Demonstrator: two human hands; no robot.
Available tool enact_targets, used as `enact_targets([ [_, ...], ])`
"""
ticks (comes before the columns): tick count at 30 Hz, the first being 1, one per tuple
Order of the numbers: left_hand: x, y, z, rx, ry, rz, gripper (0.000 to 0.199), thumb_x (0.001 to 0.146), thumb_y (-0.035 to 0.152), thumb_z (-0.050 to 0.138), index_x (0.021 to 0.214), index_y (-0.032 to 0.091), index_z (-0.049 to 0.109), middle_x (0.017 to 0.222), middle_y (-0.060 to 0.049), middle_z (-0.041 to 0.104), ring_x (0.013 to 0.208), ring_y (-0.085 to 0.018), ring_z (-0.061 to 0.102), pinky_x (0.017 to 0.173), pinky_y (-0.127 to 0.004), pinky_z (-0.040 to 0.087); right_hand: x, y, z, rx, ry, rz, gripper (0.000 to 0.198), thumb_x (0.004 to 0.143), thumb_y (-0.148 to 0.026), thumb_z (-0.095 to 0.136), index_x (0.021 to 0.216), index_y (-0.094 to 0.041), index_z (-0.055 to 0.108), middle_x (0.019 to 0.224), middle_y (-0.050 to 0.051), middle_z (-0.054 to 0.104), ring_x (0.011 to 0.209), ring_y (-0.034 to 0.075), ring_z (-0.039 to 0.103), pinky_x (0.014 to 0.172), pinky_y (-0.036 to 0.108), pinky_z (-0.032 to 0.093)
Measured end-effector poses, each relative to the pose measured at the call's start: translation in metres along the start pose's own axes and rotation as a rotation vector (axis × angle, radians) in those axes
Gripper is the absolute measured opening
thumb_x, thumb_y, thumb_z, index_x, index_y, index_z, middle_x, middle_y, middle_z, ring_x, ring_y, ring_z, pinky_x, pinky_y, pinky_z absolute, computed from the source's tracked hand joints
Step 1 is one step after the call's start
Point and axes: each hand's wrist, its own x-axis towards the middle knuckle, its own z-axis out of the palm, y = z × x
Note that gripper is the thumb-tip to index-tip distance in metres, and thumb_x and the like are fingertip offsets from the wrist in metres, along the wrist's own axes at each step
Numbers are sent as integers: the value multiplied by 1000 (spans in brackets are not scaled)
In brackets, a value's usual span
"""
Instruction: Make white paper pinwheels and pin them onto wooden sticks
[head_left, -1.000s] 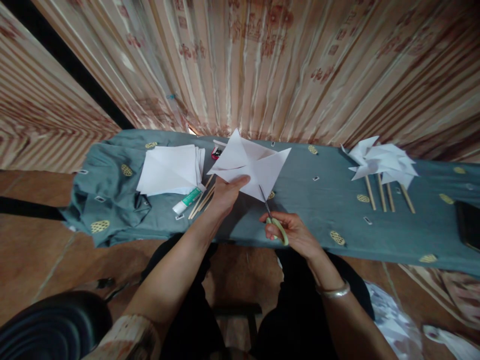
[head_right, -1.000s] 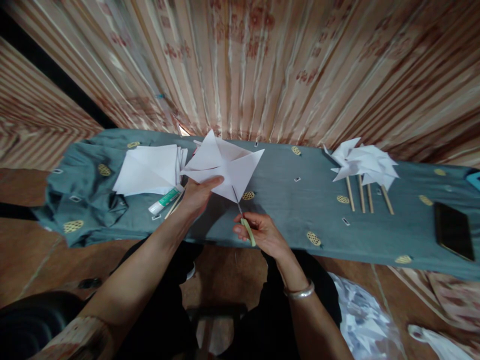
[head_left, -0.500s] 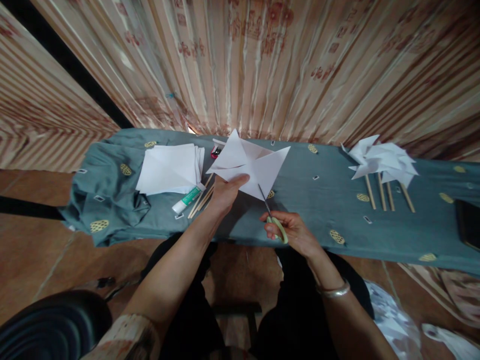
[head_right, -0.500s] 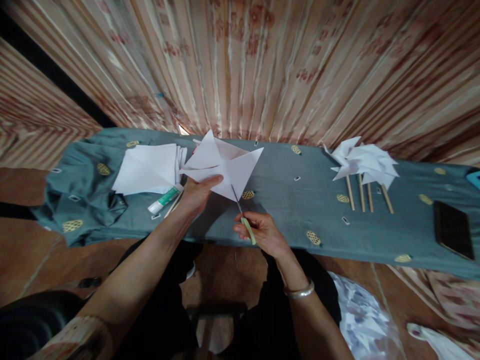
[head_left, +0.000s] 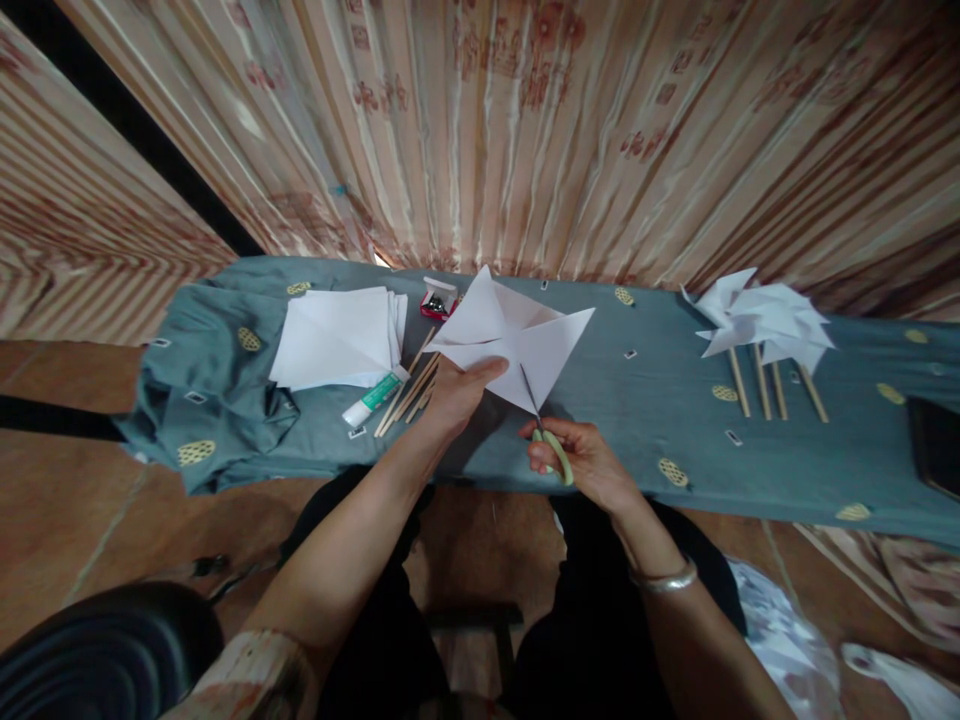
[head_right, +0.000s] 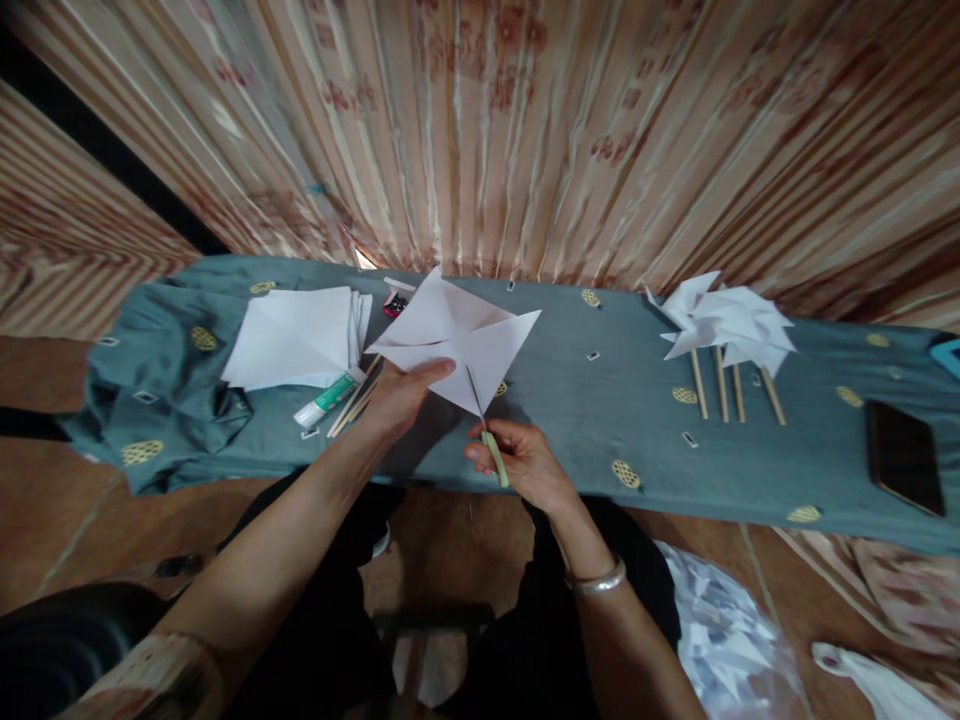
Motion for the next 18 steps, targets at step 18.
enact_targets([
  [18, -5, -3, 1, 6, -80, -18, 38, 53, 27, 85, 86, 13, 71, 88, -10, 77, 94, -31, 72, 93, -49, 54, 2, -4, 4, 55, 58, 41, 52, 49, -54, 90, 80, -17, 69, 56, -4, 61, 50, 8, 53, 48, 21, 43],
])
